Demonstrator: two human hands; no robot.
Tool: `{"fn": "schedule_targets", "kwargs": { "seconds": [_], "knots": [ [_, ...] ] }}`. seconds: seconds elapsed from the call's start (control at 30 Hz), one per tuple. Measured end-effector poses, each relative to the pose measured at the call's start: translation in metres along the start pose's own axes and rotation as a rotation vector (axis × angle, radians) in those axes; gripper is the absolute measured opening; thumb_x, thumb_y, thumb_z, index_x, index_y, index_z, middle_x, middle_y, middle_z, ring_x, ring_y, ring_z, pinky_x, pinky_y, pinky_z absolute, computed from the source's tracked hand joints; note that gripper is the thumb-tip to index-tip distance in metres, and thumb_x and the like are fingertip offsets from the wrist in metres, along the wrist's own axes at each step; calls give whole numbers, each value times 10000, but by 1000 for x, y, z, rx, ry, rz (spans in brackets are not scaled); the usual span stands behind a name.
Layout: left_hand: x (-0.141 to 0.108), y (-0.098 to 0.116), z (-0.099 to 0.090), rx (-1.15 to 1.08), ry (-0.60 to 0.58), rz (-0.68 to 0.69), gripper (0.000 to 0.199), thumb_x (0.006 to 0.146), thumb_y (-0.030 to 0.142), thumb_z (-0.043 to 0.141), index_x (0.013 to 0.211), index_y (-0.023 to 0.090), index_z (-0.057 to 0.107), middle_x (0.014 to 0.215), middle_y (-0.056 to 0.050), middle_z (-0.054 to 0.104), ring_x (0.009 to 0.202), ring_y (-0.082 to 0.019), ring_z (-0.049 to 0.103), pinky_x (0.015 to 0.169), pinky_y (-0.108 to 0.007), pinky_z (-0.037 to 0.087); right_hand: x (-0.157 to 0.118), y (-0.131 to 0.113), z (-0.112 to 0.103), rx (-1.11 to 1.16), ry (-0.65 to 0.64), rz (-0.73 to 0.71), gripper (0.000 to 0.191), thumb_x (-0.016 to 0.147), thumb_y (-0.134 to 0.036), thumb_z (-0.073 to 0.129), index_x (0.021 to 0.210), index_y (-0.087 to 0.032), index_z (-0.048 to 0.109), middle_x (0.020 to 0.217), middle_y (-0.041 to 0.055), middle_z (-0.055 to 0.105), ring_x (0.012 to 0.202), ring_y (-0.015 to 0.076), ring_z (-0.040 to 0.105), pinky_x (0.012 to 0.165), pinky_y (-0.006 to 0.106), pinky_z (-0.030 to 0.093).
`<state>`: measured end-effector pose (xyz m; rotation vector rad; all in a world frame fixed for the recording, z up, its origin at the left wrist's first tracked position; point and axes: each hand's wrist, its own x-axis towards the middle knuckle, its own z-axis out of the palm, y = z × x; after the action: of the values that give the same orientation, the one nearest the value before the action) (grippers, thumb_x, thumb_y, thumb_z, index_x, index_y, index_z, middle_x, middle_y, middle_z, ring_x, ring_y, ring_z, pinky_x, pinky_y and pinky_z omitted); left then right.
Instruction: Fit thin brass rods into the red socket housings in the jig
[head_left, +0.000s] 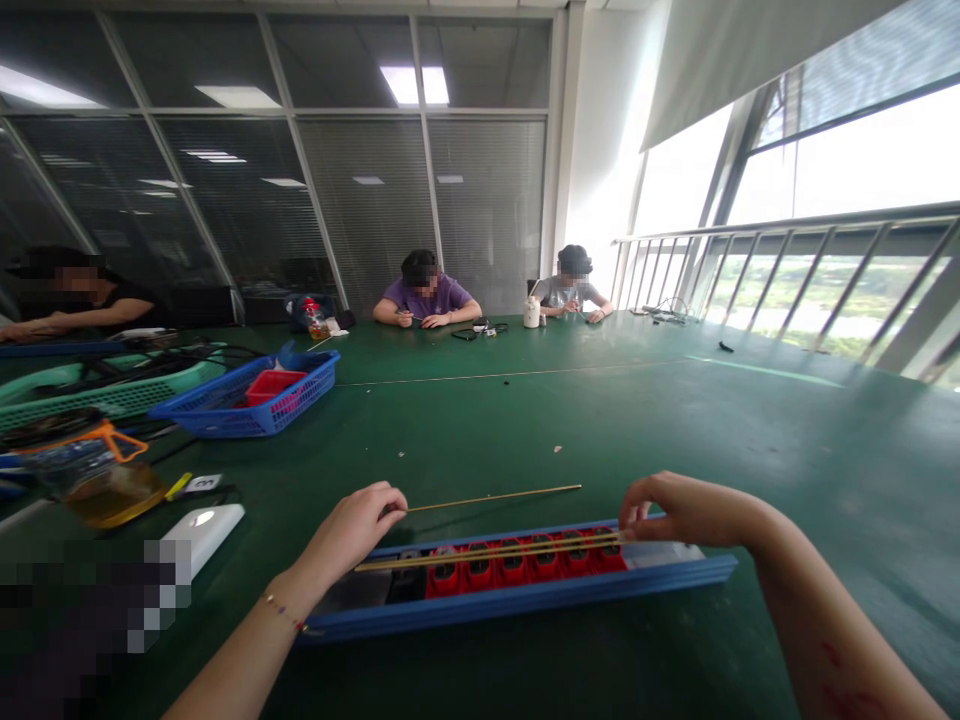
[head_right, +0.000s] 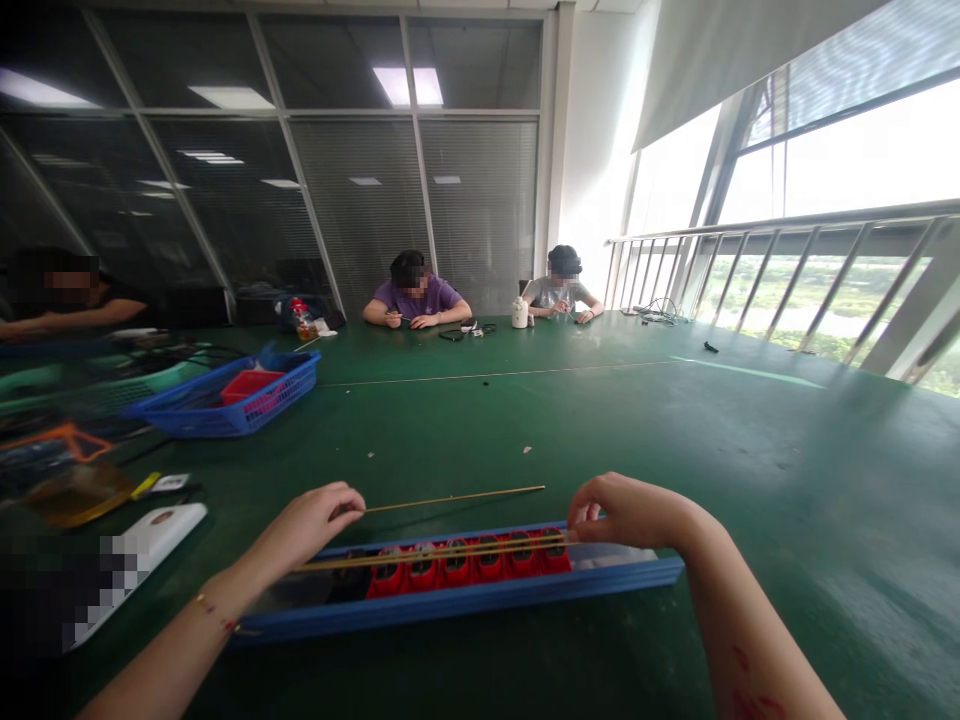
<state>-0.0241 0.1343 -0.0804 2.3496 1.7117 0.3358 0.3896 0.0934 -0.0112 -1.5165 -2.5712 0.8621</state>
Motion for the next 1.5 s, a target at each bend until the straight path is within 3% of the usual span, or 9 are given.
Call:
{"fn": "schedule_targets", "kwargs": {
  "seconds": [0.17,0.4,0.53,0.77,0.9,1.23,1.37,1.5],
  "knots": [
    [3,-4,4,-36,10,-24,189,774,289,450,819,229,623,874,-15,604,764,-157,554,670,-244,381,9,7,7,-24,-22,-21,257,761,-378,520,852,-202,684,834,27,682,751,190,604,676,245,436],
    [6,-12,9,-193,-91,-61,211,743,326,479,845,213,625,869,-10,654,806,-166,581,695,-228,411,8,7,5,16,40,-74,279,778,-412,502,801,-178,651,771,29,650,710,168,567,634,244,416],
    [8,-16,13,-212,-112,-86,207,711,353,511,797,210,634,812,-5,661,758,-160,590,652,-214,409,4,1,-1,160,83,-70,341,809,-479,445,804,-165,578,670,10,584,596,128,501,548,225,390],
    [6,-15,13,-160,-50,-82,239,741,389,472,769,214,630,793,-6,652,722,-158,574,626,-223,380,2,16,-7,354,330,-94,347,842,-486,394,735,-170,490,620,-28,420,558,101,390,540,222,358],
    [5,-15,13,-191,-62,-100,254,756,394,458,791,207,626,814,-14,654,743,-162,579,627,-222,377,4,35,-4,380,393,-62,338,848,-480,387,743,-172,477,635,-27,404,576,104,391,555,223,363],
    [4,-13,12,-167,-43,-93,322,783,455,417,788,212,629,767,-10,652,690,-151,570,594,-221,349,34,56,22,168,339,65,369,784,-518,448,743,-168,556,596,-21,500,553,112,447,514,216,364],
    [3,-11,12,-138,-35,-95,351,777,486,415,778,211,632,755,-12,645,672,-149,561,578,-221,336,51,54,37,66,290,78,327,742,-487,518,708,-170,595,588,-6,574,533,119,489,480,208,355],
    [3,-10,12,-103,10,-83,339,775,482,423,753,215,631,775,-13,634,696,-150,554,587,-223,333,66,46,46,-106,349,113,275,731,-461,545,697,-200,627,636,7,634,582,143,550,528,218,376]
  ]
}}
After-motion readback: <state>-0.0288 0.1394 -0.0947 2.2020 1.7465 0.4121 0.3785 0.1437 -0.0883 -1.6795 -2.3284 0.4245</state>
